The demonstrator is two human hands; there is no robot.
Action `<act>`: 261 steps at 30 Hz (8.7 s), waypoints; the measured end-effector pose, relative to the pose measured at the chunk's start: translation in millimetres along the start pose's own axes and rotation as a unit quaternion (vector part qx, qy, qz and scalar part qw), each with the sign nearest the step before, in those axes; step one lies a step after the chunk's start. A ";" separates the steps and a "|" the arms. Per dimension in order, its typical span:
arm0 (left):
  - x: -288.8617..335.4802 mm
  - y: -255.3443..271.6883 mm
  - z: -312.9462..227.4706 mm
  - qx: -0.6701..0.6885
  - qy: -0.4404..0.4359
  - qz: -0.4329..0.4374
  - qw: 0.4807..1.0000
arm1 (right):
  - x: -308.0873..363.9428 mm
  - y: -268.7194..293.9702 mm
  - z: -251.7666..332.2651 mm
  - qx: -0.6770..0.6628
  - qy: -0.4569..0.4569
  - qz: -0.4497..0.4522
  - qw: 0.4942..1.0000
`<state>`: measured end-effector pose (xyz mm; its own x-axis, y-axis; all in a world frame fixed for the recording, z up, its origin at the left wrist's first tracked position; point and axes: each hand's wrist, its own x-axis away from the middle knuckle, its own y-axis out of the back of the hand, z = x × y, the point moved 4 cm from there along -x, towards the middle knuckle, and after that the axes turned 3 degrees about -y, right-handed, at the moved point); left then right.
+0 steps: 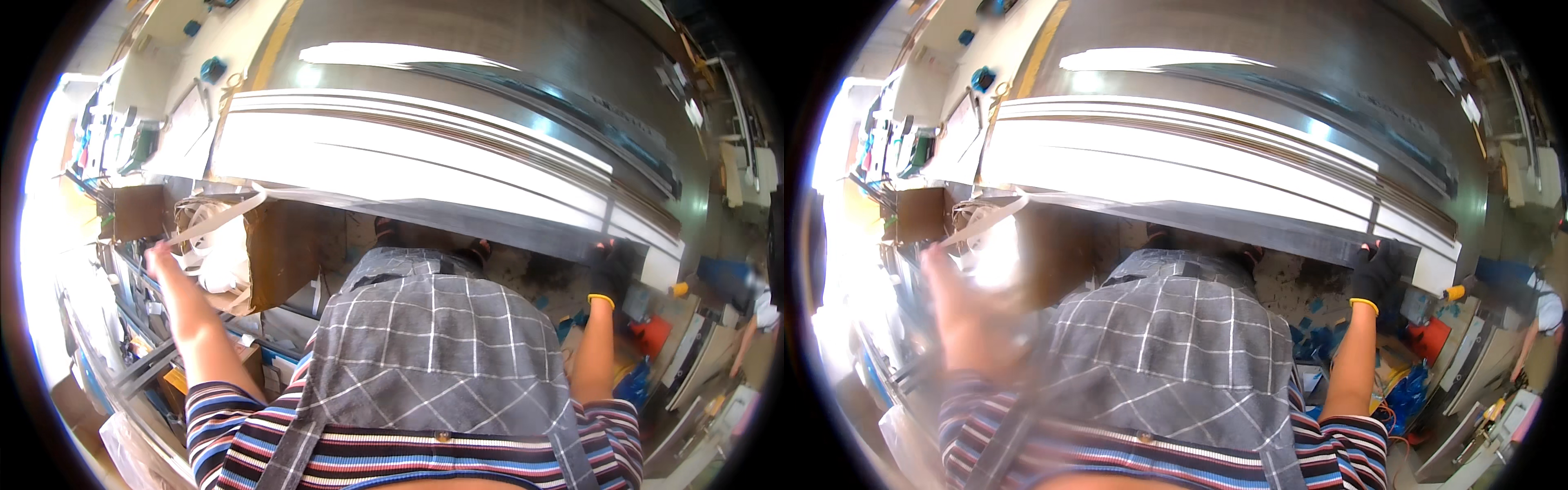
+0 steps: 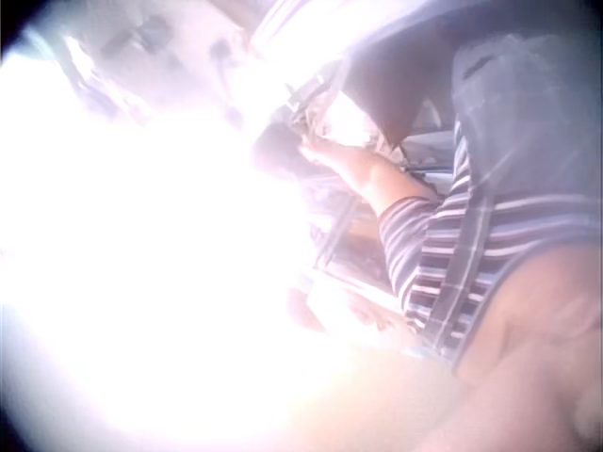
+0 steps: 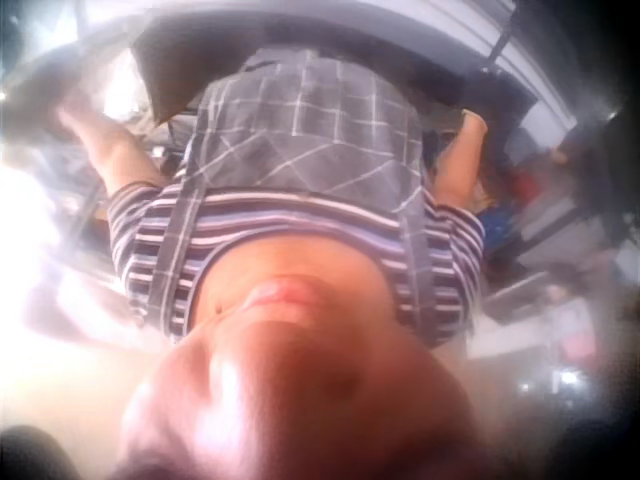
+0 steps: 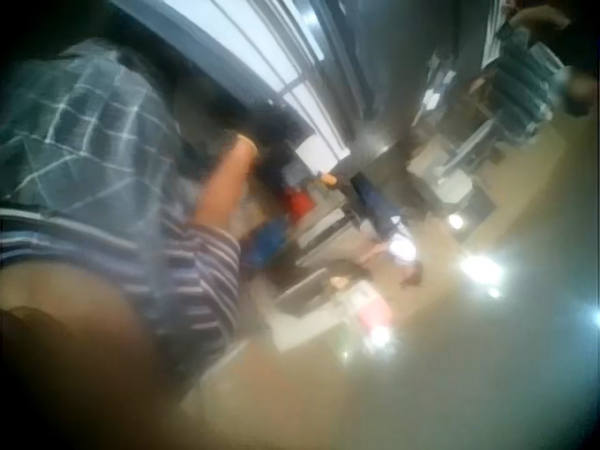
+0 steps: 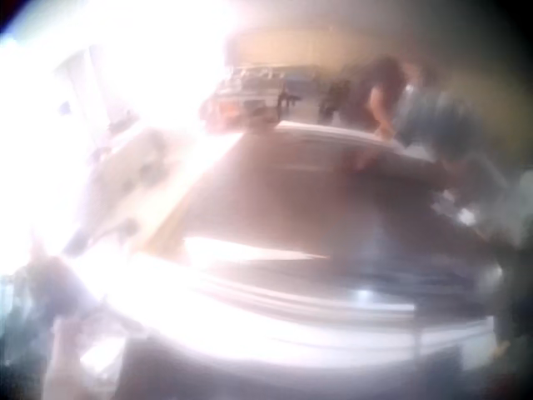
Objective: The person applies a liquid from a container onto long metal strips using a brush and then stacks the strips together on a metal workbench.
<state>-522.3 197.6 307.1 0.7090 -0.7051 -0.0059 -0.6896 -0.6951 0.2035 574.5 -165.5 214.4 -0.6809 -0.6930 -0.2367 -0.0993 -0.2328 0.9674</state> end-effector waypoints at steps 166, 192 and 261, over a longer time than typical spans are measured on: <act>233.5 -353.1 20.2 -0.455 -0.368 0.226 0.779 | -63.5 -21.8 292.6 0.037 0.291 0.421 0.858; 374.8 -395.2 17.1 -0.511 -0.451 0.442 0.583 | -83.2 17.1 166.4 -0.089 0.087 0.555 0.823; 930.1 -580.9 -26.9 -0.192 -0.629 0.709 0.254 | -24.0 4.7 -74.6 -0.104 -0.025 -0.100 0.989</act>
<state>541.8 -50.8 209.8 -0.9874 0.1365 0.0801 0.1157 0.2774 0.9538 644.5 -200.8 217.9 -0.6985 -0.5848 -0.4124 -0.0890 -0.5008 0.8610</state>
